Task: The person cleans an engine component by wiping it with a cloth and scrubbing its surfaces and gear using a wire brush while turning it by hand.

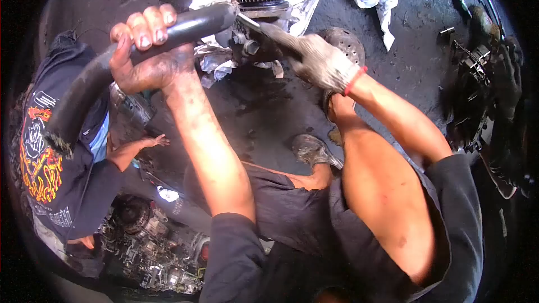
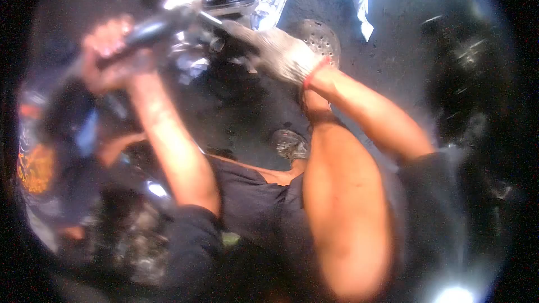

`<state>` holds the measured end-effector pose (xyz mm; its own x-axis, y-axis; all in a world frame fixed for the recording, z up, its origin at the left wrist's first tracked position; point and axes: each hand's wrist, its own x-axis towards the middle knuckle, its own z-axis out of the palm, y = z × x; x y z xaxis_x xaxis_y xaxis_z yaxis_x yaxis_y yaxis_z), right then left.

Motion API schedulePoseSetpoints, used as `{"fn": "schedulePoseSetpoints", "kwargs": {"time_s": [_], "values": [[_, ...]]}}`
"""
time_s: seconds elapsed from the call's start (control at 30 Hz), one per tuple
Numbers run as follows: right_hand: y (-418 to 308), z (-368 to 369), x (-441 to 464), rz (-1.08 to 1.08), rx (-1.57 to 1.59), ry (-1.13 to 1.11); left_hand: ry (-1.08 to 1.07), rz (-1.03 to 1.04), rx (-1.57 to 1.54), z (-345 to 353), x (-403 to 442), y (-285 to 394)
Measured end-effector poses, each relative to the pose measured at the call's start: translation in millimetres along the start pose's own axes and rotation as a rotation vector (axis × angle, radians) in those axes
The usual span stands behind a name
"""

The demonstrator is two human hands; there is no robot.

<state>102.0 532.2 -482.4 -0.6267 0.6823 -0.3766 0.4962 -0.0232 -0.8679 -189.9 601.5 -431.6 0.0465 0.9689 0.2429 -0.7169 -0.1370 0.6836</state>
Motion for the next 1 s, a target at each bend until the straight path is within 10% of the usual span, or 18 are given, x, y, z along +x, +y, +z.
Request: {"fn": "schedulePoseSetpoints", "kwargs": {"time_s": [0.23, 0.83, 1.0], "values": [[34.6, -5.2, -80.5, -0.166, -0.063, 0.149, -0.016, 0.008, -0.003, 0.4, 1.1, -3.8], [-24.5, -83.7, -1.4, 0.188, 0.097, -0.014, -0.043, 0.007, -0.031, 3.4, 0.3, -4.1], [-35.0, -37.1, 59.8, -0.162, -0.099, 0.054, -0.013, 0.023, -0.055, 1.9, 1.6, -4.4]]}}
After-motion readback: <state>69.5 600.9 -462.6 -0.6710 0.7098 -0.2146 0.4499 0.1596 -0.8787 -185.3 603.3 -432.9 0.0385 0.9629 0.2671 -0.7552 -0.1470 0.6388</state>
